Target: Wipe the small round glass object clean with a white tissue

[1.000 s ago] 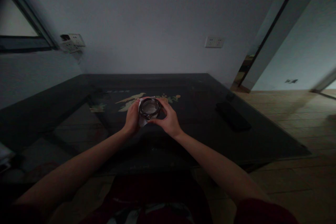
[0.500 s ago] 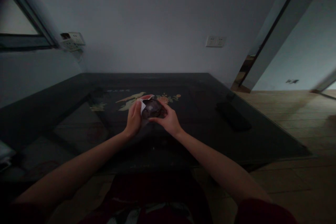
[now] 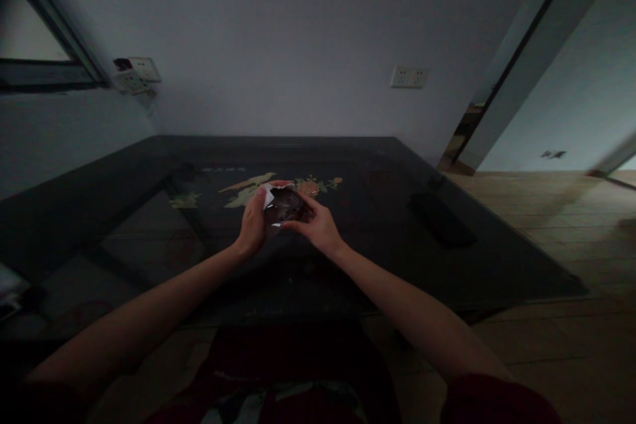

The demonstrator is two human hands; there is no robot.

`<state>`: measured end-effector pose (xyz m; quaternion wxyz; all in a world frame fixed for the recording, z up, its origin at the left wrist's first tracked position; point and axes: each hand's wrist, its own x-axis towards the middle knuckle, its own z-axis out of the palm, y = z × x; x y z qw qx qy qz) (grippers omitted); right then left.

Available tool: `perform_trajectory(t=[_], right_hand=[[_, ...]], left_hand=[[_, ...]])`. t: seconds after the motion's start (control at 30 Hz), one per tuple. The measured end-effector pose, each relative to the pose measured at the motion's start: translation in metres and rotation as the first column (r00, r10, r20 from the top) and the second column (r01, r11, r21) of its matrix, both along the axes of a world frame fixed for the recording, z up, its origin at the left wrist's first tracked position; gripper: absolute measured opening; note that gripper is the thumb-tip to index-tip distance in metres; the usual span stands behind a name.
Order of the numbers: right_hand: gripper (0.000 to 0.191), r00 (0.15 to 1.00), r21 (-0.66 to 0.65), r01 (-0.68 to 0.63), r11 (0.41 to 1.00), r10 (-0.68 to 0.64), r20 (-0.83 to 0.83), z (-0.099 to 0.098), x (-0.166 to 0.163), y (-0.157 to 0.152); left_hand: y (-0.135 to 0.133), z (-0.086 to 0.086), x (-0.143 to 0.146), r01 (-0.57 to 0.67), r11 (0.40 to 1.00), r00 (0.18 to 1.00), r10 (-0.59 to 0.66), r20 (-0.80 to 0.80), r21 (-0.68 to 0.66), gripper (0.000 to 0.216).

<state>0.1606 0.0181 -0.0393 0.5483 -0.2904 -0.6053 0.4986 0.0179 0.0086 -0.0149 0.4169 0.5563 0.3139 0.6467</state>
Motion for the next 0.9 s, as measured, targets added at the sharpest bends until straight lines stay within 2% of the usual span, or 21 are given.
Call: perform_trajectory(t=[0.1, 0.17, 0.23, 0.3, 0.4, 0.5, 0.6, 0.67, 0.77, 0.83, 0.9], right_hand=[[0.072, 0.999, -0.035, 0.021, 0.999, -0.022, -0.028, 0.002, 0.000, 0.000], [0.067, 0.999, -0.064, 0.027, 0.998, -0.030, -0.041, 0.004, 0.001, -0.001], [0.063, 0.999, -0.091, 0.027, 0.996, -0.031, -0.041, 0.004, 0.002, -0.002], [0.063, 0.999, -0.103, 0.021, 0.994, -0.025, -0.030, 0.005, 0.002, -0.002], [0.066, 1.000, -0.089, 0.005, 0.996, -0.006, -0.009, 0.003, 0.002, -0.002], [0.070, 1.000, -0.054, -0.007, 0.998, 0.007, 0.005, 0.001, 0.001, -0.001], [0.071, 1.000, -0.039, -0.015, 0.999, 0.015, 0.000, 0.000, 0.001, -0.001], [0.071, 1.000, -0.040, -0.013, 0.999, 0.013, 0.000, 0.001, 0.001, -0.001], [0.073, 1.000, -0.027, -0.002, 1.000, 0.002, 0.007, 0.002, 0.002, -0.001], [0.072, 1.000, -0.017, 0.009, 1.000, -0.009, 0.004, 0.002, 0.002, -0.001], [0.069, 1.000, -0.018, 0.022, 1.000, -0.022, -0.005, 0.001, 0.002, 0.000]], left_hand=[[-0.005, -0.002, -0.002, -0.099, 0.963, 0.973, 0.147, -0.179, 0.252, 0.044], [-0.004, -0.003, -0.005, -0.076, 0.922, 0.942, 0.191, -0.276, 0.380, 0.046], [-0.001, -0.003, -0.007, -0.032, 0.907, 0.930, 0.181, -0.319, 0.419, 0.048], [0.003, -0.002, -0.009, -0.017, 0.932, 0.952, 0.126, -0.278, 0.363, 0.049], [0.009, -0.001, -0.008, 0.016, 0.990, 0.993, 0.001, -0.118, 0.143, 0.050], [0.012, 0.000, -0.006, 0.107, 0.993, 0.994, -0.106, 0.023, -0.052, 0.049], [0.009, 0.000, -0.002, 0.116, 0.989, 0.990, -0.108, 0.091, -0.092, 0.046], [0.004, 0.001, -0.001, 0.040, 0.999, 0.997, -0.038, 0.064, -0.025, 0.045], [-0.005, 0.002, 0.000, -0.091, 0.983, 0.994, 0.099, -0.041, 0.158, 0.046], [-0.009, 0.003, -0.002, -0.116, 0.947, 0.977, 0.163, -0.139, 0.298, 0.045], [-0.010, 0.004, -0.004, -0.083, 0.903, 0.946, 0.204, -0.251, 0.421, 0.044]])
